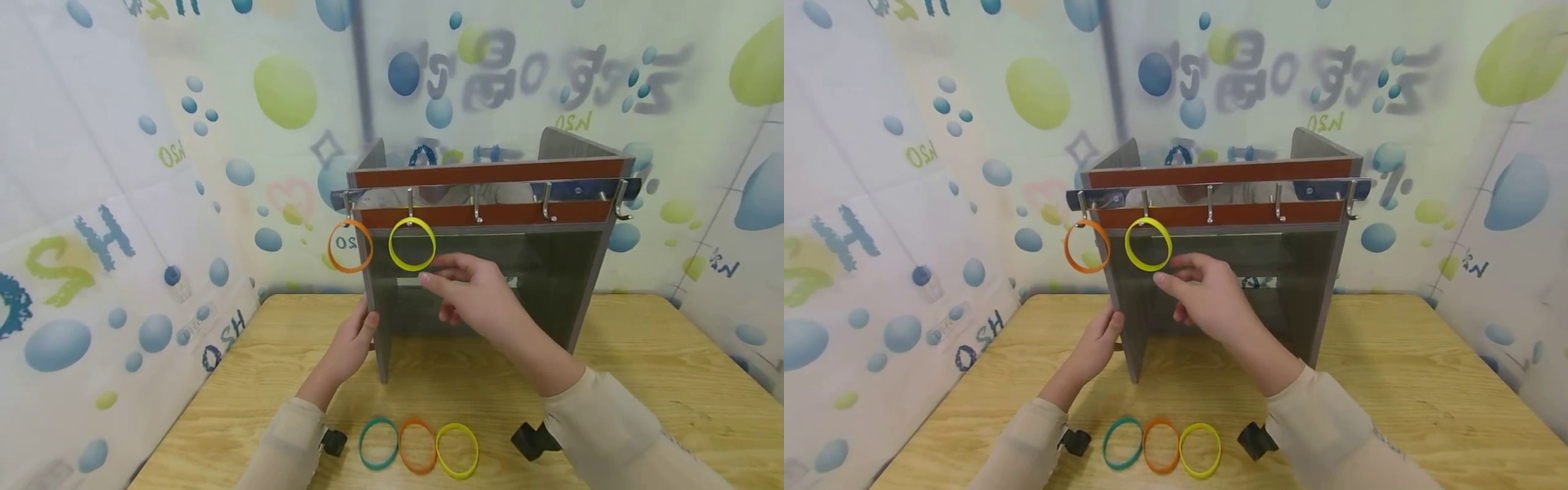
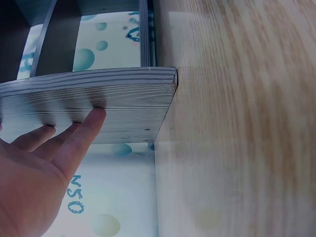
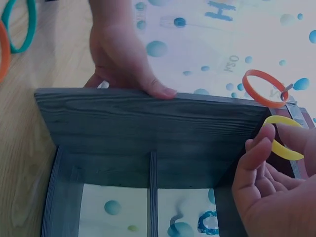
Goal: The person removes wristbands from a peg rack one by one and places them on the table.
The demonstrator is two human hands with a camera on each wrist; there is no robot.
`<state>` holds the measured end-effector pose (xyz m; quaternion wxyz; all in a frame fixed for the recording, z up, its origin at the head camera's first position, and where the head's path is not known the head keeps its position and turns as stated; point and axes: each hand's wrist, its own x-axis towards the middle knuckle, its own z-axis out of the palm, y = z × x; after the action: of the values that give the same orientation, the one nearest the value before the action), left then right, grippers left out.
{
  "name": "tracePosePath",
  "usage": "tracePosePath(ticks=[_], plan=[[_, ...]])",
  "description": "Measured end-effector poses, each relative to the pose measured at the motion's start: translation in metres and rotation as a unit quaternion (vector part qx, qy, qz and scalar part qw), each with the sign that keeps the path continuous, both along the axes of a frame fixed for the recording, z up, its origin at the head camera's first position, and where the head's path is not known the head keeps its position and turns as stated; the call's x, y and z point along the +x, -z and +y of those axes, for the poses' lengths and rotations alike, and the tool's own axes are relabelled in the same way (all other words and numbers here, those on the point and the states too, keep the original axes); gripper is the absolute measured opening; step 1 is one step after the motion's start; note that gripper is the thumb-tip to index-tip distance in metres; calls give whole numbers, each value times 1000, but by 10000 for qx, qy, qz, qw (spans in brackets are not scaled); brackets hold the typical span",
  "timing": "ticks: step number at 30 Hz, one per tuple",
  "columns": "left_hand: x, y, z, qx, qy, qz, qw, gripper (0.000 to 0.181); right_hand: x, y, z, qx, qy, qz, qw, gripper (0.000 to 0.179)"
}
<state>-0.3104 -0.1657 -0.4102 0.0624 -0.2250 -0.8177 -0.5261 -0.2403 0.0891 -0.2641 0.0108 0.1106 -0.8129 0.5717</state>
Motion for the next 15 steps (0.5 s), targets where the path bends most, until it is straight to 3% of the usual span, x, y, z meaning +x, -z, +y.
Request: tracePosePath(ticks=[8,15], plan=[[1,-1,1,23,-7,4,10000,64,-5,-3,-3,-696,30,92,9975,40],[0,-1,0,32,31,105,9999,65,-5,-2,-5,-911,-42,171,9957,38]])
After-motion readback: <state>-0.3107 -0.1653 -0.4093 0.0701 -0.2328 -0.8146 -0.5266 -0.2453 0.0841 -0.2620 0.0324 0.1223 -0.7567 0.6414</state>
